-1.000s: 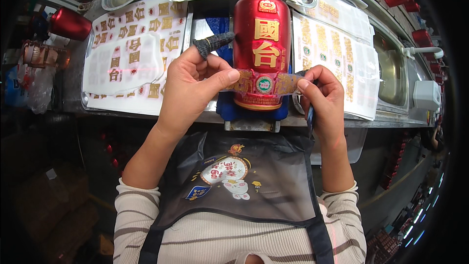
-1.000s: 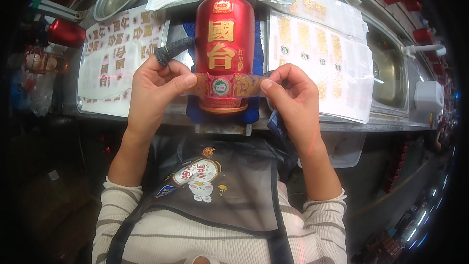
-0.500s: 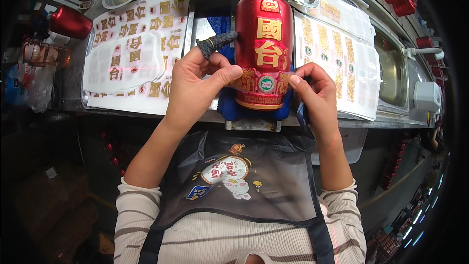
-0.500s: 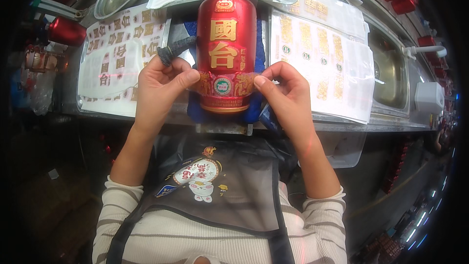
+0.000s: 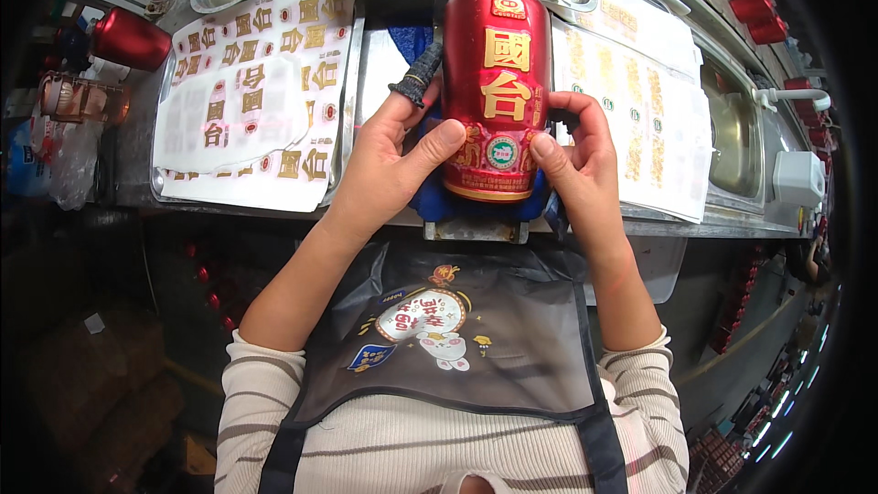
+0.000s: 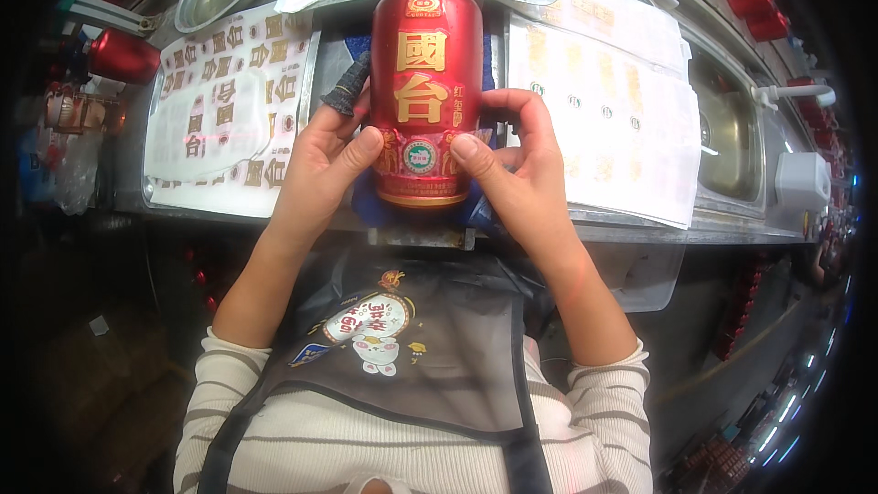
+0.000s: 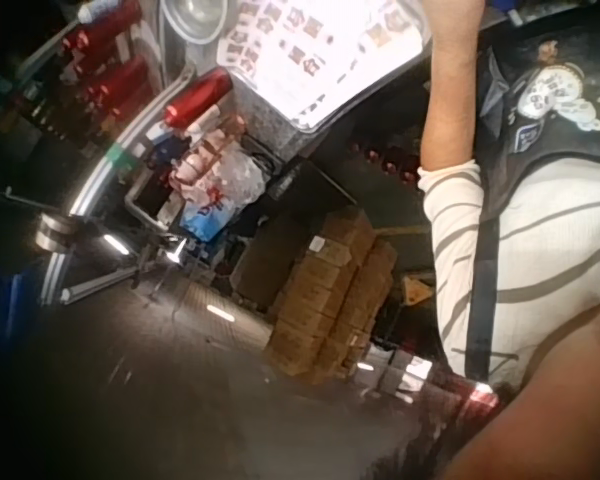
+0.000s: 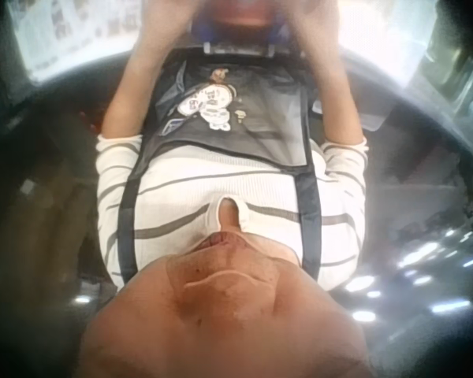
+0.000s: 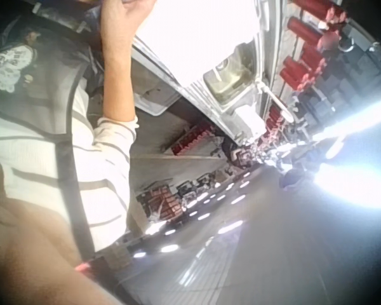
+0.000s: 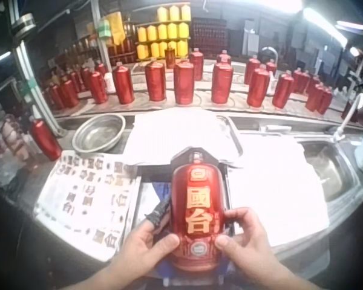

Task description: The person applies gold stickers to red cylindrical bottles using a blue squeegee tool. They peel stickers from sheets, position them on the bottle, and press them down to adhere. The person handles multiple bottles one at a time, rotating each bottle to apply labels on different sides.

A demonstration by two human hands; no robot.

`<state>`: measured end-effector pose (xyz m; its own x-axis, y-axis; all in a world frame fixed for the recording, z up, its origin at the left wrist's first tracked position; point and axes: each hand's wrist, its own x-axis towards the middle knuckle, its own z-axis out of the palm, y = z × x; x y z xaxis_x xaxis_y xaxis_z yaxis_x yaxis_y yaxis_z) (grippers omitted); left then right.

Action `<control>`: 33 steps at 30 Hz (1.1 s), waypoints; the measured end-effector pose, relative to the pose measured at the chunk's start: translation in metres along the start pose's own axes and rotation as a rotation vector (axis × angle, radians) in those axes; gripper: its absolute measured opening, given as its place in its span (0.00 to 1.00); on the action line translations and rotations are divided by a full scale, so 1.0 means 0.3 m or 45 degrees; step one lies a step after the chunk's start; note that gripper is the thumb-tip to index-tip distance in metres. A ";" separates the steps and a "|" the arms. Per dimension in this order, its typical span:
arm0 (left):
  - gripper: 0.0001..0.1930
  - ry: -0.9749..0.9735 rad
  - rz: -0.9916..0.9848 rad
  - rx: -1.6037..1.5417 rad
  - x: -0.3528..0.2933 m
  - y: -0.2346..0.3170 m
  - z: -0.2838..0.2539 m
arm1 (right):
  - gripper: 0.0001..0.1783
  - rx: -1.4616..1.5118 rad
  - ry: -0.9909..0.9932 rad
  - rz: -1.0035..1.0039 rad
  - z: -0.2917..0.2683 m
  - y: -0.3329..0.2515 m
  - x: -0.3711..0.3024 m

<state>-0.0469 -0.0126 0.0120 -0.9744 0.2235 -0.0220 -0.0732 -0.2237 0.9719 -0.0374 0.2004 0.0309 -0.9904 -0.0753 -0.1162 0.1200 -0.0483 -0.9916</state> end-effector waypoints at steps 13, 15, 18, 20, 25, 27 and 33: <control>0.33 0.040 -0.084 -0.102 -0.005 -0.005 -0.003 | 0.29 0.012 0.030 0.005 0.014 -0.002 -0.001; 0.34 0.027 -0.016 -0.036 -0.011 -0.003 0.001 | 0.31 -0.001 -0.016 -0.016 0.004 -0.003 -0.002; 0.36 -0.010 0.018 -0.003 -0.013 0.000 0.002 | 0.32 -0.022 -0.035 -0.037 -0.007 0.013 -0.003; 0.37 -0.033 0.018 0.008 -0.011 0.003 -0.002 | 0.33 -0.014 -0.033 -0.042 -0.008 0.019 -0.002; 0.38 -0.062 -0.001 0.026 -0.003 0.007 -0.014 | 0.32 0.039 -0.035 -0.039 -0.007 0.017 -0.002; 0.40 -0.044 0.005 0.033 -0.007 0.003 -0.018 | 0.34 0.139 -0.023 0.086 -0.009 -0.012 -0.003; 0.48 -0.114 0.041 0.144 -0.016 -0.007 -0.028 | 0.40 -0.183 -0.158 -0.051 -0.037 -0.007 -0.018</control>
<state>-0.0438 -0.0212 0.0081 -0.9527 0.3029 0.0261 -0.0125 -0.1248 0.9921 -0.0329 0.2119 0.0330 -0.9770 -0.1987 -0.0773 0.0607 0.0884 -0.9942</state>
